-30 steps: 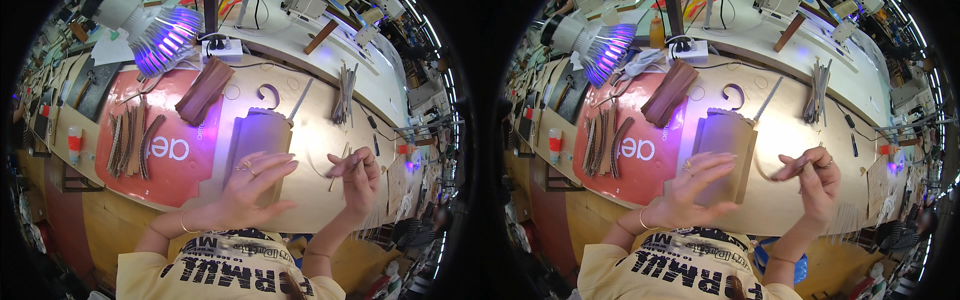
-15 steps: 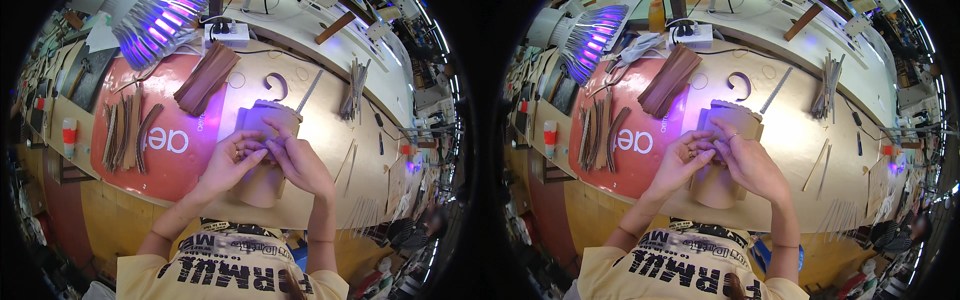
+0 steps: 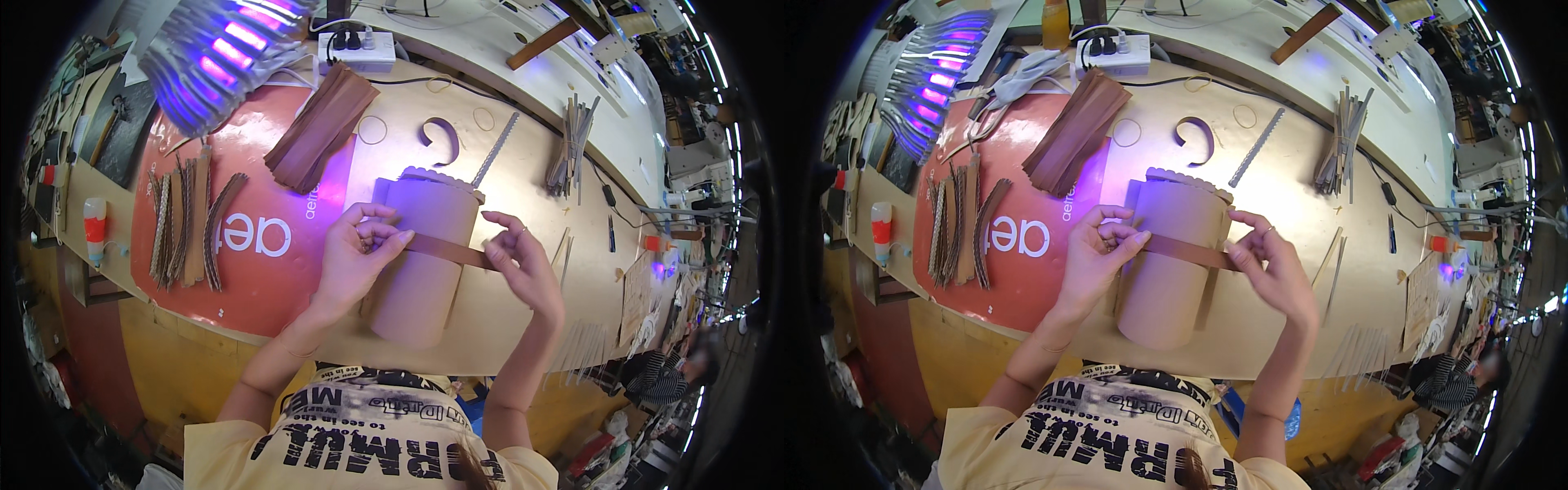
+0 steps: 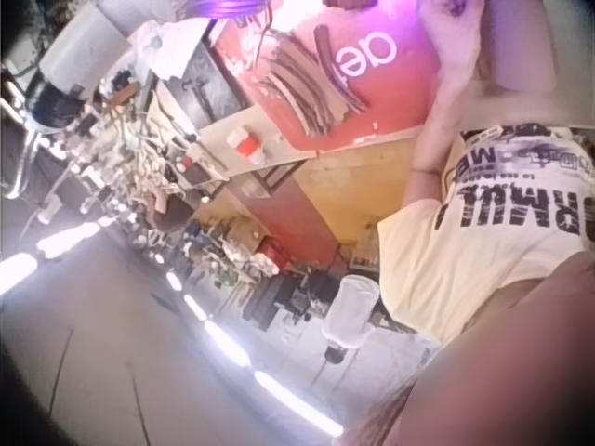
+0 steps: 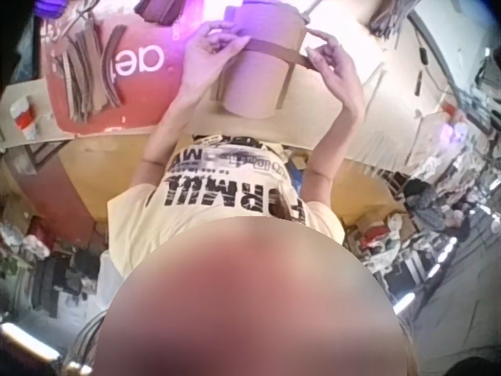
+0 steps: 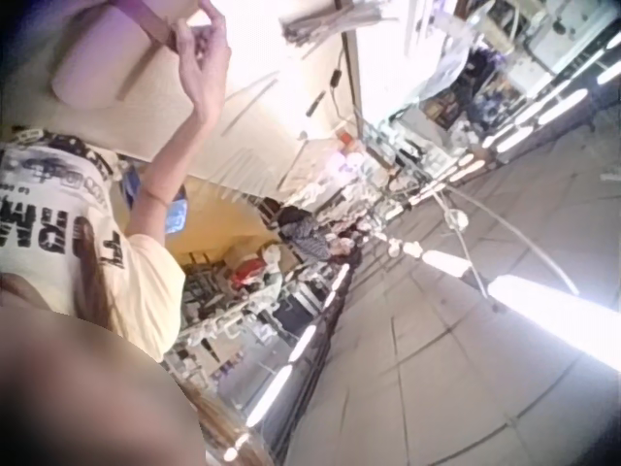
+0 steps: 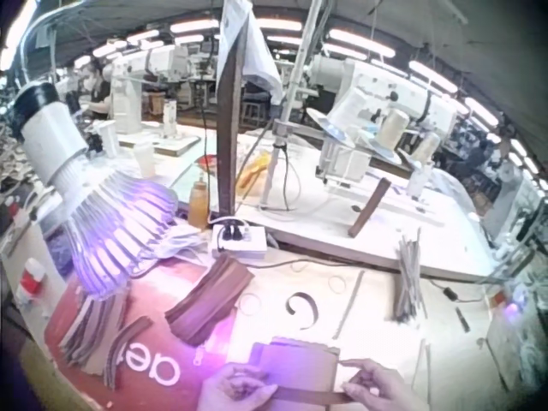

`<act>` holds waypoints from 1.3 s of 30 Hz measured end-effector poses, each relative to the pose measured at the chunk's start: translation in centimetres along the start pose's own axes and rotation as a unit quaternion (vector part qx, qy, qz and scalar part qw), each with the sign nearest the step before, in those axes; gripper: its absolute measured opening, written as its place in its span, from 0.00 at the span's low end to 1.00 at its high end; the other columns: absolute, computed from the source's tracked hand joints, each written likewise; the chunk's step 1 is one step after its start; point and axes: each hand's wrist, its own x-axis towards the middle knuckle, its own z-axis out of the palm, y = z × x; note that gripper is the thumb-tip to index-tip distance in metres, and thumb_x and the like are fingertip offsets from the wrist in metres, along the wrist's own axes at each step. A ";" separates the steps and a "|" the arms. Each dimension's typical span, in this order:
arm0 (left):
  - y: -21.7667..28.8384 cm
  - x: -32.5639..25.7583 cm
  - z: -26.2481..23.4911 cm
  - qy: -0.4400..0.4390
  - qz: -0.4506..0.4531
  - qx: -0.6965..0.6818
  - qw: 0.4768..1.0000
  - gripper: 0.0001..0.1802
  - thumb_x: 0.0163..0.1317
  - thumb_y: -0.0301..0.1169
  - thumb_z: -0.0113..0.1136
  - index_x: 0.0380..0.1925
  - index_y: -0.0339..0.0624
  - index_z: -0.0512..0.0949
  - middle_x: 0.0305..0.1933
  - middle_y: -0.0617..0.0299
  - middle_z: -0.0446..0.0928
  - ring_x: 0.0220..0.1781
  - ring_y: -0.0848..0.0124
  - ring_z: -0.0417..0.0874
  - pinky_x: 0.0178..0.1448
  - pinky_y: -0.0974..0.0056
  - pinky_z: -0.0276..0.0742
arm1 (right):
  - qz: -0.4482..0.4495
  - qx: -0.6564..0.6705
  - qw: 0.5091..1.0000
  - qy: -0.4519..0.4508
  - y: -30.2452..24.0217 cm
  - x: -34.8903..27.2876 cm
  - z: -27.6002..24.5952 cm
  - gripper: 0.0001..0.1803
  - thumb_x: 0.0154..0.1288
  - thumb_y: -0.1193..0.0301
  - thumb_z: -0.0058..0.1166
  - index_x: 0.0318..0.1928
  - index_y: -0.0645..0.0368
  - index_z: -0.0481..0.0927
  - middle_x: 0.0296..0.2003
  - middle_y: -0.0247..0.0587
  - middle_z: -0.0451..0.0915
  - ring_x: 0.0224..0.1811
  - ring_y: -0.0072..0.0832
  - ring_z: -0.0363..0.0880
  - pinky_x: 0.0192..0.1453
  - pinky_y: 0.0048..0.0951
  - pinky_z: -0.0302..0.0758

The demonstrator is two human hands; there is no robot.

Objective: The person wraps a braided cord around a small cardboard box multiple times, adjusting and securing it by hand. The person handles the box and cord repeatedly to ensure the cord is tightly wrapped.

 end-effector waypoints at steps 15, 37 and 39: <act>-0.7 -0.9 -2.1 0.083 0.067 0.039 0.993 0.10 0.70 0.29 0.57 0.49 0.38 0.77 0.45 0.66 0.79 0.43 0.80 0.76 0.46 0.72 0.72 | 0.126 -0.240 0.889 0.369 5.9 20.3 -5.0 0.36 0.57 0.59 0.67 0.63 0.58 0.69 0.39 0.48 0.85 0.48 0.44 0.83 0.53 0.43 0.77; 9.0 2.0 -1.2 0.008 0.146 -0.058 0.988 0.15 0.68 0.29 0.61 0.52 0.33 0.77 0.47 0.62 0.79 0.47 0.79 0.79 0.51 0.72 0.76 | -0.118 -0.022 0.959 -0.256 -14.8 10.8 2.2 0.14 0.60 0.73 0.63 0.45 0.66 0.85 0.37 0.37 0.85 0.41 0.20 0.81 0.49 0.24 0.76; 9.0 1.8 -1.3 -0.007 0.153 -0.056 0.987 0.16 0.67 0.29 0.61 0.52 0.33 0.77 0.46 0.62 0.80 0.46 0.78 0.80 0.51 0.71 0.77 | -0.118 -0.047 0.955 -0.266 -15.1 9.9 2.4 0.14 0.59 0.72 0.63 0.44 0.67 0.85 0.39 0.38 0.86 0.41 0.21 0.82 0.51 0.25 0.75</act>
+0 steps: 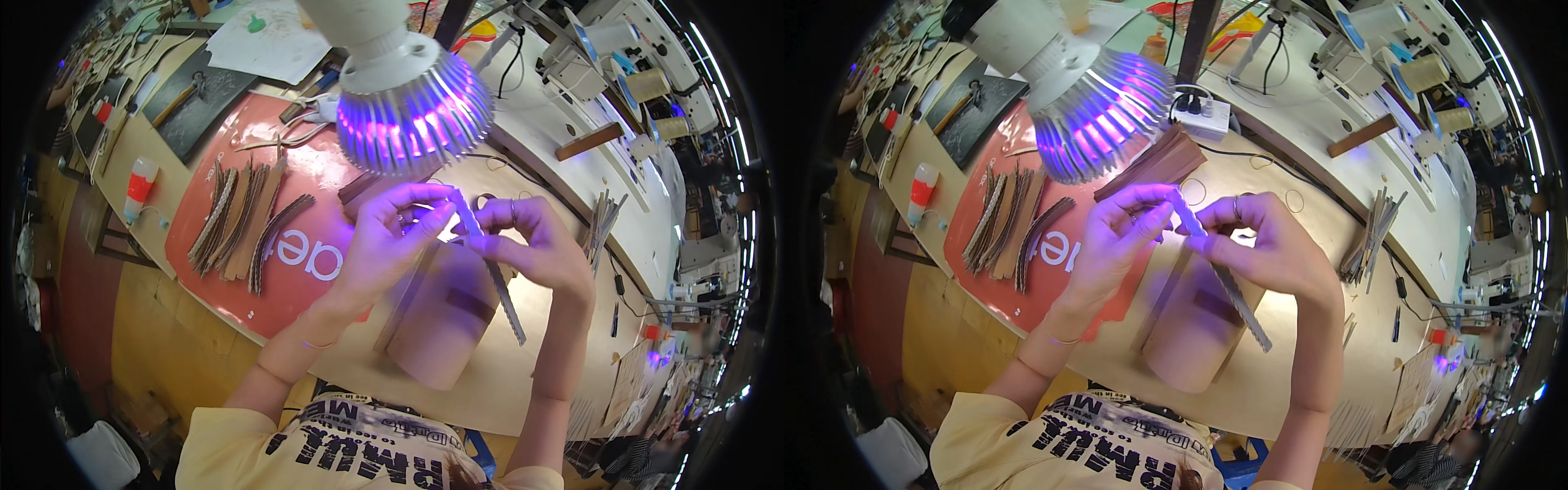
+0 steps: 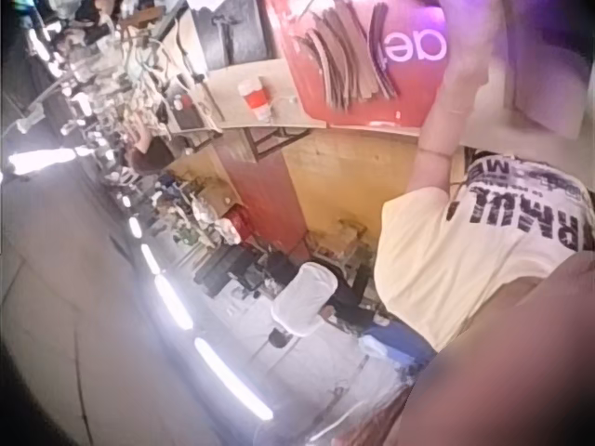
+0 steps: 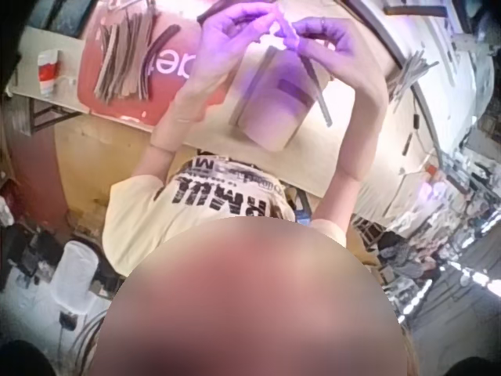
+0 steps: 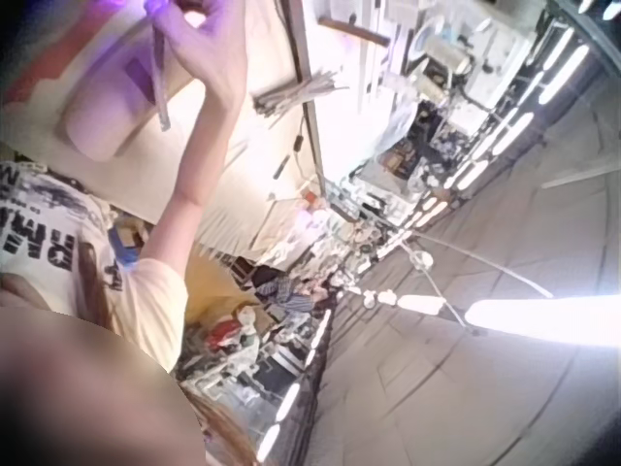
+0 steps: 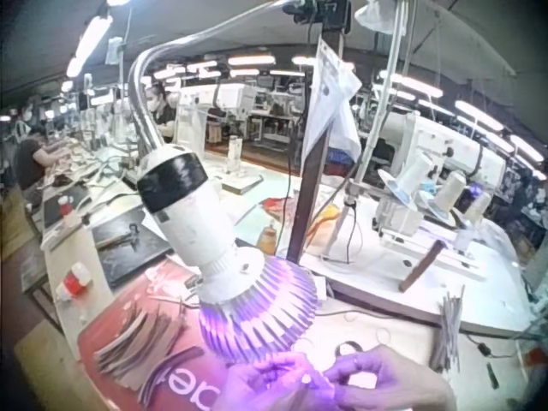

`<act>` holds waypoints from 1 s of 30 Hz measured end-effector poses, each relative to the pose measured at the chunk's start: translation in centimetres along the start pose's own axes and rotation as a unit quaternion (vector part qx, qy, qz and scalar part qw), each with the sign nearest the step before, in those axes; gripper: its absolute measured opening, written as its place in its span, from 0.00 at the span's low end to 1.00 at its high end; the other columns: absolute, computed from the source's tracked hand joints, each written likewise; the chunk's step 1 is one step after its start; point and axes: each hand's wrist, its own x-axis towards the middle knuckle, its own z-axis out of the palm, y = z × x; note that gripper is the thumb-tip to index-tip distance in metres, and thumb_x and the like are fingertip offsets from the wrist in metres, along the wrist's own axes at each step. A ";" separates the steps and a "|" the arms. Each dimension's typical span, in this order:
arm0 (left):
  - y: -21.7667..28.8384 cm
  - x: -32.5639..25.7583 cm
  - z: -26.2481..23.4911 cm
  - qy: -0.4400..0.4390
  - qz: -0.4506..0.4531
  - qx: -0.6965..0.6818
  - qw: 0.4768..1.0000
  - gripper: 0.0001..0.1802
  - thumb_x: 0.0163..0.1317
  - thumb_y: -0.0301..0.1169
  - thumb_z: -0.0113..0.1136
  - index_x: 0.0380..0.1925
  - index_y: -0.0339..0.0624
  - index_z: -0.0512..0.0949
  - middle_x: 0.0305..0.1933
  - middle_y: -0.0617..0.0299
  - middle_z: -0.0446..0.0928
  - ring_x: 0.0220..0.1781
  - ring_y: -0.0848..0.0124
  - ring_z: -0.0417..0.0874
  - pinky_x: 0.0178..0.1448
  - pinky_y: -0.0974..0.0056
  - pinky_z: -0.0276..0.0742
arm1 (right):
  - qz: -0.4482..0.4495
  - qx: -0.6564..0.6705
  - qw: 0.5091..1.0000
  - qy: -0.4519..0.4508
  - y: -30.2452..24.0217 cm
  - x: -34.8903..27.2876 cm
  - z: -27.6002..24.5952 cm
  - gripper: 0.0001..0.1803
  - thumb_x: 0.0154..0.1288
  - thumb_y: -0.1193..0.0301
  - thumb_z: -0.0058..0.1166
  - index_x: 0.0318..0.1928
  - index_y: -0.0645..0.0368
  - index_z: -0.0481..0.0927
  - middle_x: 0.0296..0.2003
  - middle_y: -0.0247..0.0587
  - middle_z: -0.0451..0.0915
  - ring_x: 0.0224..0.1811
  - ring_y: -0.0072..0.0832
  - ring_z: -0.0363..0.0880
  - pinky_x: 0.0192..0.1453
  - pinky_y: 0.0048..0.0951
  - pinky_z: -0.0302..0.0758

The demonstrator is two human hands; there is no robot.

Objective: The person wraps a braided cord around a small cardboard box multiple times, adjusting and securing it by hand. The person handles the box and cord repeatedly to ensure the cord is tightly wrapped.

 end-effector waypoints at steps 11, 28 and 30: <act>-0.9 -0.6 -0.4 -0.039 0.049 -0.085 0.994 0.12 0.67 0.24 0.60 0.48 0.31 0.79 0.44 0.59 0.82 0.46 0.75 0.81 0.53 0.69 0.78 | -0.022 0.094 0.995 -0.026 -0.1 -0.8 1.6 0.16 0.65 0.68 0.59 0.47 0.68 0.82 0.37 0.38 0.85 0.40 0.21 0.81 0.49 0.25 0.76; -0.8 0.3 -1.3 0.017 0.065 -0.050 0.996 0.14 0.68 0.25 0.58 0.52 0.35 0.80 0.40 0.66 0.82 0.38 0.82 0.78 0.45 0.74 0.77 | 0.027 0.017 0.989 0.145 -1.1 0.4 3.8 0.12 0.68 0.70 0.60 0.44 0.66 0.77 0.37 0.36 0.81 0.39 0.20 0.82 0.47 0.23 0.81; -0.7 0.1 -1.4 0.012 0.061 -0.052 0.997 0.14 0.68 0.25 0.57 0.52 0.35 0.80 0.40 0.66 0.82 0.38 0.82 0.78 0.45 0.74 0.77 | 0.026 0.015 0.989 0.142 -1.1 0.5 3.8 0.12 0.68 0.70 0.60 0.44 0.66 0.77 0.37 0.36 0.81 0.39 0.20 0.82 0.47 0.23 0.81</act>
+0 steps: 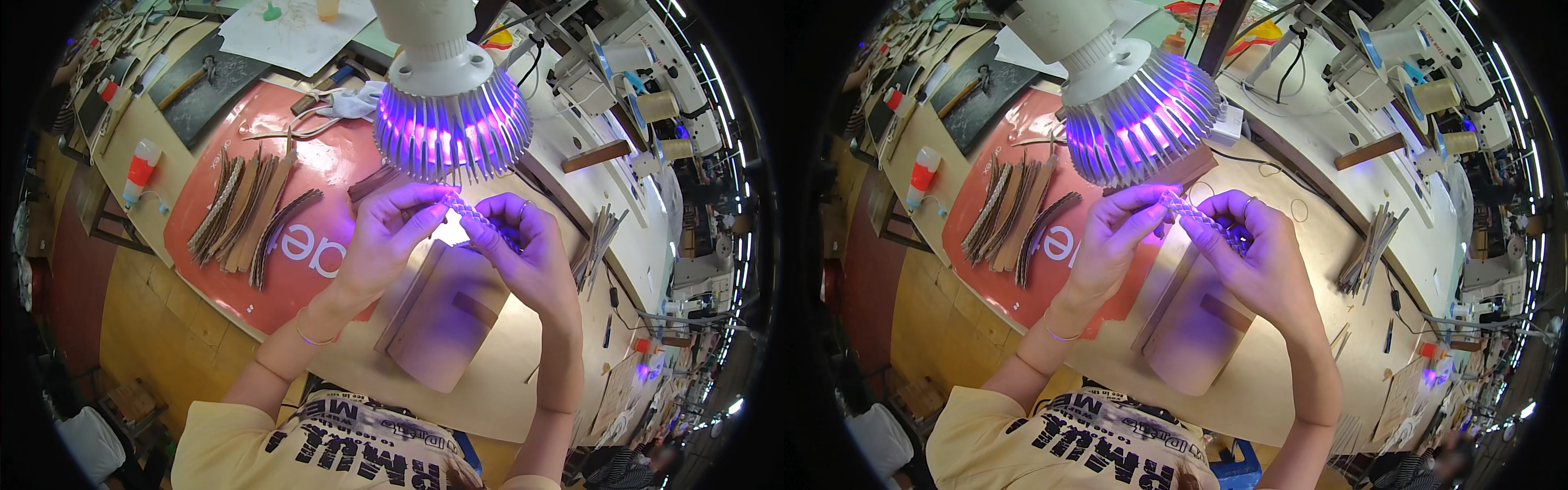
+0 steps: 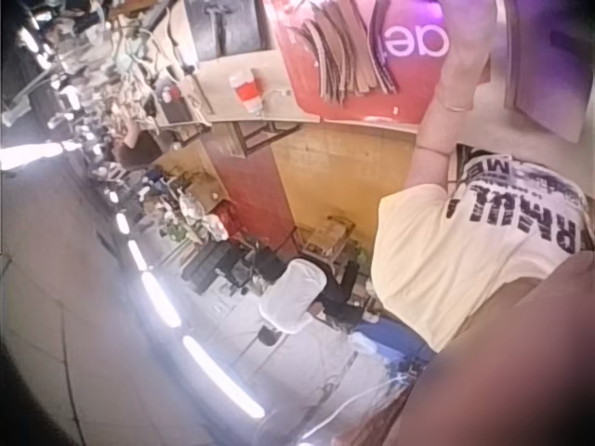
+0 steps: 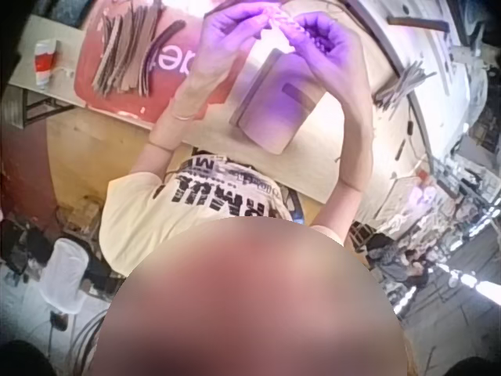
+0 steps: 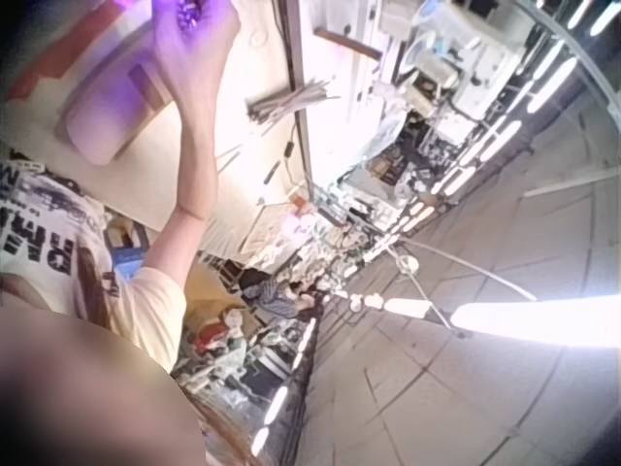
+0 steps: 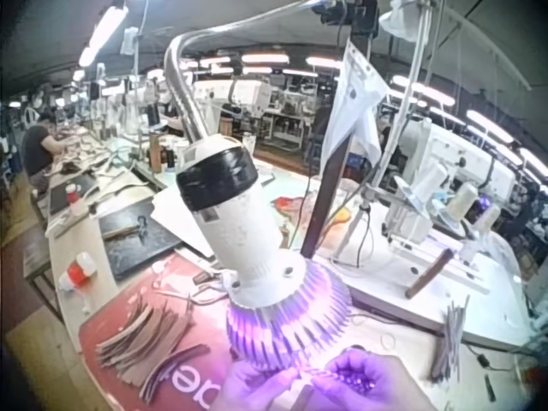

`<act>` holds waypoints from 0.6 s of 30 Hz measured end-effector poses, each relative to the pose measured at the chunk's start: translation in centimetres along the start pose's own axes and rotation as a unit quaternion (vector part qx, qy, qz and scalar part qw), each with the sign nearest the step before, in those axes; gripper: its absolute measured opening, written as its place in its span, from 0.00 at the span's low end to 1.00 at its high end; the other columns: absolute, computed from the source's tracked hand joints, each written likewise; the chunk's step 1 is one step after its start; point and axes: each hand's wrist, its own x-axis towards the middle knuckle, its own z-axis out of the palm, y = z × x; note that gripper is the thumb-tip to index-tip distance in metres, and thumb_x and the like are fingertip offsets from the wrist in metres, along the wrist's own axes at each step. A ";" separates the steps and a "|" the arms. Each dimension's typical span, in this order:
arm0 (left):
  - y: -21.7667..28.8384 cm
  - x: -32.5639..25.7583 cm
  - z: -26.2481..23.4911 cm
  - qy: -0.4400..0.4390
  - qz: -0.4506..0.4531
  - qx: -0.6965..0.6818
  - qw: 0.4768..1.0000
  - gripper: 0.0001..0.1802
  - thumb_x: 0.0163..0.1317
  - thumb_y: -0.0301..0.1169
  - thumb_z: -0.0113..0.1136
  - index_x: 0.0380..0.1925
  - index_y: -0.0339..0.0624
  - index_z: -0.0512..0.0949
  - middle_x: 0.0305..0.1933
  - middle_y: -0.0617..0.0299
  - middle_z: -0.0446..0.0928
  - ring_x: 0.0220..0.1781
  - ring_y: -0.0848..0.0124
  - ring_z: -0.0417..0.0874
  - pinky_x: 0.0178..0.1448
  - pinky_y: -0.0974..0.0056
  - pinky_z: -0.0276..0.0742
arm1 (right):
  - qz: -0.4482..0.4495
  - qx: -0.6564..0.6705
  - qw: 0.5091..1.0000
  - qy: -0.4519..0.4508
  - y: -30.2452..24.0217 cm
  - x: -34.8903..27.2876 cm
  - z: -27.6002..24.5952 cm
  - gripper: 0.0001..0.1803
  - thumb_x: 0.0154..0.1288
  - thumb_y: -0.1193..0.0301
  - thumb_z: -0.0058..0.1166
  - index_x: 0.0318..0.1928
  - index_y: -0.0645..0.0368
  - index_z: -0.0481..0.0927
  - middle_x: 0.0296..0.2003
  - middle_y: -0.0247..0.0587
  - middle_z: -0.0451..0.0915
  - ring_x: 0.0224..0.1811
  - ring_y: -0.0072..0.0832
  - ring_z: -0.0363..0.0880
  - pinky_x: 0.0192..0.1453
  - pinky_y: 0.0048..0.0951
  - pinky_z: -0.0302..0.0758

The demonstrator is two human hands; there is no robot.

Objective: The person wraps a braided cord around a small cardboard box multiple times, adjusting and securing it by hand. The person handles the box and cord repeatedly to ensure the cord is tightly wrapped.

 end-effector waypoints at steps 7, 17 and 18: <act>-0.8 -0.6 -0.4 -0.010 -0.005 0.023 1.000 0.13 0.68 0.25 0.57 0.51 0.35 0.80 0.46 0.63 0.81 0.44 0.80 0.79 0.50 0.72 0.76 | -0.012 0.013 1.000 0.026 0.5 -0.2 -0.1 0.12 0.68 0.70 0.60 0.45 0.67 0.79 0.33 0.32 0.80 0.35 0.15 0.77 0.40 0.19 0.75; -7.6 -7.3 0.3 -0.009 -0.053 0.327 0.944 0.24 0.61 0.39 0.67 0.50 0.31 0.80 0.57 0.47 0.75 0.58 0.54 0.77 0.60 0.57 0.73 | 0.098 0.022 0.989 0.112 4.5 -7.8 -2.5 0.11 0.69 0.73 0.58 0.44 0.72 0.81 0.32 0.34 0.81 0.29 0.14 0.75 0.34 0.18 0.75; -7.7 -7.8 0.7 -0.011 -0.037 0.361 0.932 0.24 0.60 0.39 0.68 0.49 0.31 0.81 0.58 0.47 0.75 0.58 0.54 0.77 0.60 0.57 0.74 | 0.113 0.021 0.988 0.104 4.9 -8.4 -2.5 0.11 0.69 0.73 0.58 0.44 0.72 0.81 0.32 0.34 0.81 0.29 0.14 0.75 0.34 0.18 0.76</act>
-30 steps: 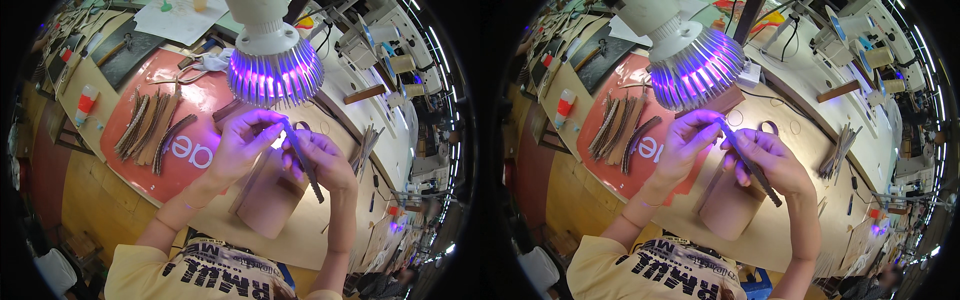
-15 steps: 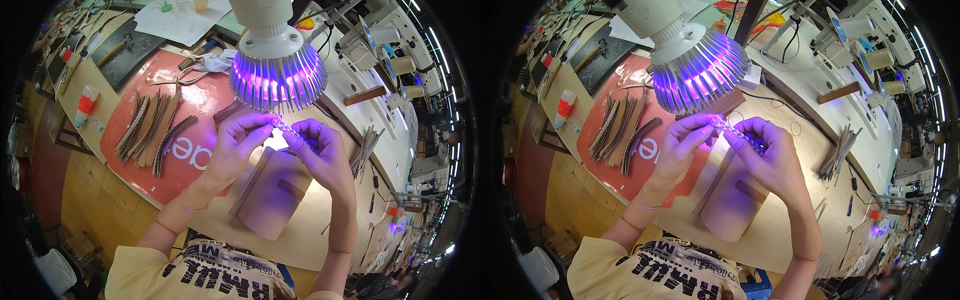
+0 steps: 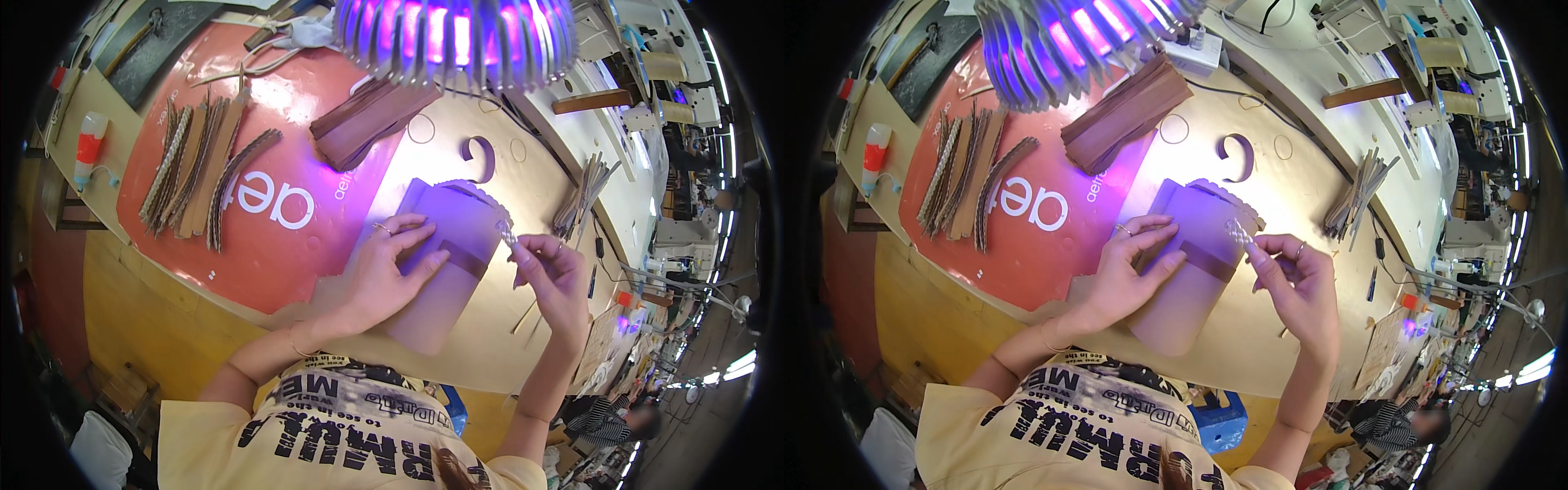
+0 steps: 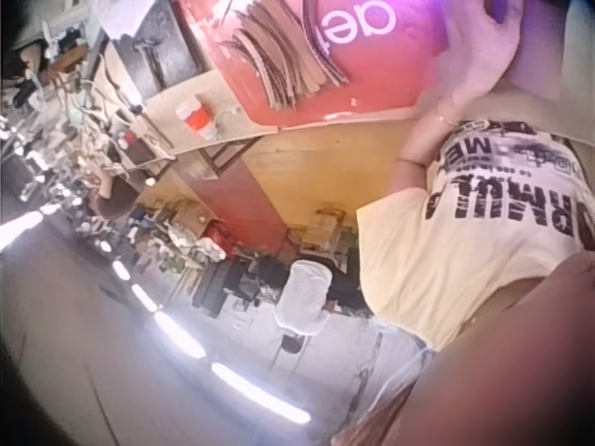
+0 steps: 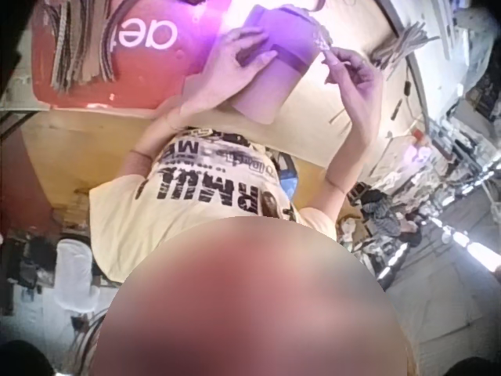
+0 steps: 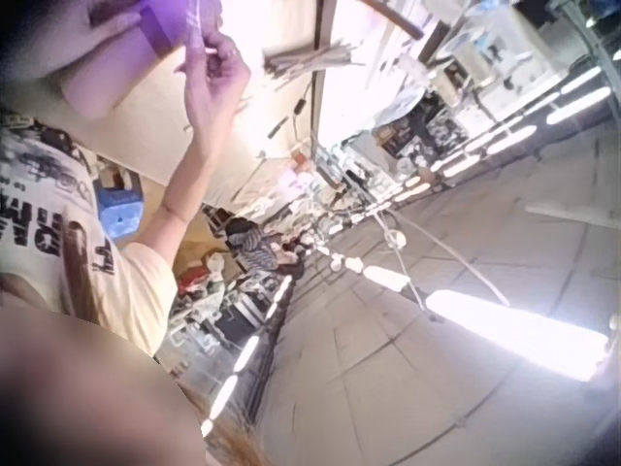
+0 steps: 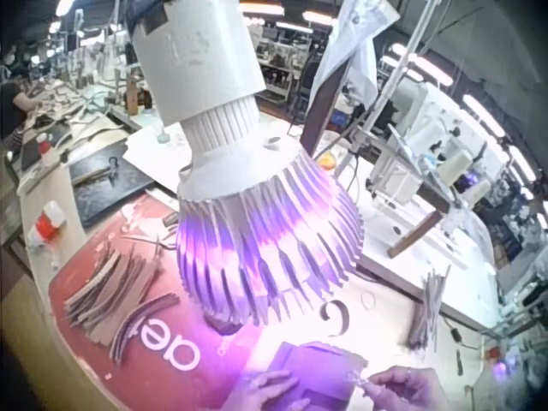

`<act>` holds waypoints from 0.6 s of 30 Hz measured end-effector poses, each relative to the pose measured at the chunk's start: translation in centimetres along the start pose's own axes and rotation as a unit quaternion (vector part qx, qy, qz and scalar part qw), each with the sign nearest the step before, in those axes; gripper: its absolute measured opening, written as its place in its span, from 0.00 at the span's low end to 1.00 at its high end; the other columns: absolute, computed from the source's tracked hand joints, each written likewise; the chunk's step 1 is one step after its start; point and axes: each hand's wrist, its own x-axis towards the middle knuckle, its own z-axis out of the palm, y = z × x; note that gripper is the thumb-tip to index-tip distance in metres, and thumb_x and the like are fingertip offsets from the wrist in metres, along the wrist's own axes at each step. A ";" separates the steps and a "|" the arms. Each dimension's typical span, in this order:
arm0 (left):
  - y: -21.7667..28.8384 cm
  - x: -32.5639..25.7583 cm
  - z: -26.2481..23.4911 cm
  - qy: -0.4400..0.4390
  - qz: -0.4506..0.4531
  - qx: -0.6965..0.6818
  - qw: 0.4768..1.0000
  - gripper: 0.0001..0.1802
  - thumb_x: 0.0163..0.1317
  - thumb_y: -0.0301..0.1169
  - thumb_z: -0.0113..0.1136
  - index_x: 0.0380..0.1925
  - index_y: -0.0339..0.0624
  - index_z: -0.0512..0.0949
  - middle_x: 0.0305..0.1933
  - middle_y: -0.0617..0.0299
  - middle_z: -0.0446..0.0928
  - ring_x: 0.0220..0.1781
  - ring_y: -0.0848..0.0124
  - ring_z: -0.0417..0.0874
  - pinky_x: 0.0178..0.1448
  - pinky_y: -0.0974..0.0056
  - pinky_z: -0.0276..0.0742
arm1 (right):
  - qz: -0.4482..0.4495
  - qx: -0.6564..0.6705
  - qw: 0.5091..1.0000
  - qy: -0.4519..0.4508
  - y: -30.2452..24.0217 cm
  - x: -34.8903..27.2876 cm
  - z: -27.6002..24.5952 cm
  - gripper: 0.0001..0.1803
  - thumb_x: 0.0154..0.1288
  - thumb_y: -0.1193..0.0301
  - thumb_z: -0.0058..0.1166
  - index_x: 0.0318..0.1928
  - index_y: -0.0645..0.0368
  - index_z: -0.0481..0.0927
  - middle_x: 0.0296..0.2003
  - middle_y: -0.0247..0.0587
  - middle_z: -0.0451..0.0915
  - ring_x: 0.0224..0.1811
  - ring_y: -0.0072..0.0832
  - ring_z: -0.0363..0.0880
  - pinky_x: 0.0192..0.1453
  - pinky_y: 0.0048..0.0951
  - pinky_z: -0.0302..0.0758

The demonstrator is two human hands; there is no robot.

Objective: The person wraps a braided cord around a small cardboard box multiple times, adjusting and securing it by hand. The person handles the box and cord repeatedly to ensure the cord is tightly wrapped.

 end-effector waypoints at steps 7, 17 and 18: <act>0.8 0.1 0.5 -0.010 -0.005 -0.065 0.998 0.15 0.56 0.28 0.70 0.41 0.30 0.82 0.52 0.53 0.80 0.52 0.63 0.82 0.56 0.62 0.77 | 0.071 0.041 0.995 -0.051 2.8 -0.9 0.9 0.13 0.69 0.70 0.59 0.44 0.71 0.81 0.34 0.35 0.80 0.31 0.17 0.76 0.36 0.21 0.76; 0.5 1.6 0.0 -0.089 -0.169 -0.400 0.897 0.17 0.64 0.19 0.58 0.53 0.31 0.74 0.46 0.54 0.84 0.47 0.76 0.82 0.52 0.72 0.78 | 0.042 -0.011 0.998 -0.048 1.9 -0.5 2.8 0.11 0.68 0.71 0.60 0.44 0.69 0.82 0.31 0.32 0.81 0.32 0.17 0.77 0.39 0.20 0.76; 0.6 1.5 -0.2 -0.092 -0.175 -0.392 0.898 0.19 0.65 0.18 0.58 0.56 0.32 0.72 0.46 0.54 0.84 0.47 0.76 0.82 0.53 0.72 0.77 | 0.030 -0.028 0.998 -0.047 1.8 -0.5 3.1 0.11 0.68 0.71 0.60 0.43 0.68 0.83 0.30 0.32 0.81 0.32 0.16 0.77 0.39 0.20 0.76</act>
